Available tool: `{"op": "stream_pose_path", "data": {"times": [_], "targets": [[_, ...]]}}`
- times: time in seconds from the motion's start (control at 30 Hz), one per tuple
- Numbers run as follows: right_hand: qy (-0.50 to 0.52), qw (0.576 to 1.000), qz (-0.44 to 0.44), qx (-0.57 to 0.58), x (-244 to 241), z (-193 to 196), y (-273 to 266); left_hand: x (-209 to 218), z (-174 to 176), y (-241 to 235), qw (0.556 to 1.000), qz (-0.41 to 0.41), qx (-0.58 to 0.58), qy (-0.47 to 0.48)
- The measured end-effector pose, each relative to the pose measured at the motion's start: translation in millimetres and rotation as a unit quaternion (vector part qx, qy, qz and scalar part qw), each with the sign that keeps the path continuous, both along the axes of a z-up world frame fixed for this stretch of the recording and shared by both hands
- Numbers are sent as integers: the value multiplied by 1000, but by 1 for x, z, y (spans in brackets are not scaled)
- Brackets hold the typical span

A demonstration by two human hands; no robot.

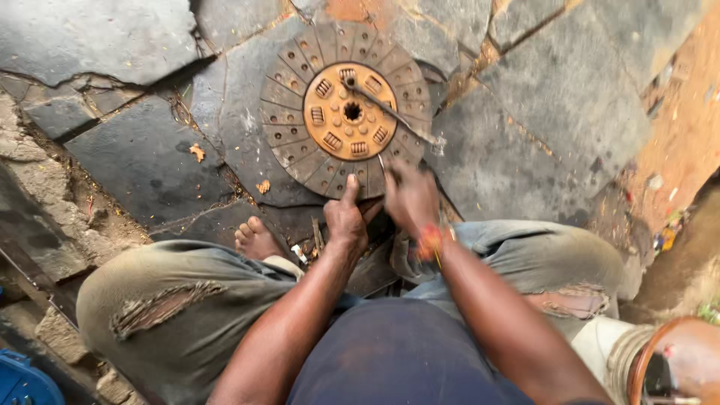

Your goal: The person sits on a stone floor and uses a metal file to scrape and clean the surface of a circular, rusted mechanical component. They hold the part steady with one hand while filing with the other, occasionally rotating the part to access different sections.

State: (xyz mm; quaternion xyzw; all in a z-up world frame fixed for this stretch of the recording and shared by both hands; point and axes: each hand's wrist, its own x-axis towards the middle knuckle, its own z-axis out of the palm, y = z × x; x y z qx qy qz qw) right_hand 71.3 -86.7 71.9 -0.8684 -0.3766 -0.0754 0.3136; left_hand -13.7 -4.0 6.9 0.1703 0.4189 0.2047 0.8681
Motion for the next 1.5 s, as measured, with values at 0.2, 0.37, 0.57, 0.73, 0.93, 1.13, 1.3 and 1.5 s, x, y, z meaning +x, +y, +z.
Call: {"op": "stream_pose_path", "data": {"times": [0.2,0.37,0.57,0.73,0.93,1.13,1.3,1.5], "targets": [[79,991,24,-108,-4,25,-35,10,6,12,996,36,66,45],[274,951,-93,-110,-15,39,-54,1,-16,6,977,101,122,144],[91,994,39,-37,-31,37,-36,3,1,-1,997,11,-58,-45],[76,995,41,-41,-17,23,-14,5,-13,0,997,13,-46,-53],[45,997,40,-48,-19,27,-14,4,-5,0,998,10,-46,-41],[101,992,-25,-76,-5,13,4,3,-10,-3,999,7,-36,-31],[9,999,18,-51,-20,16,-14,7,9,7,1000,0,-13,-17],[67,997,10,-22,-9,17,1,1,-4,5,1000,15,-15,-14]]}}
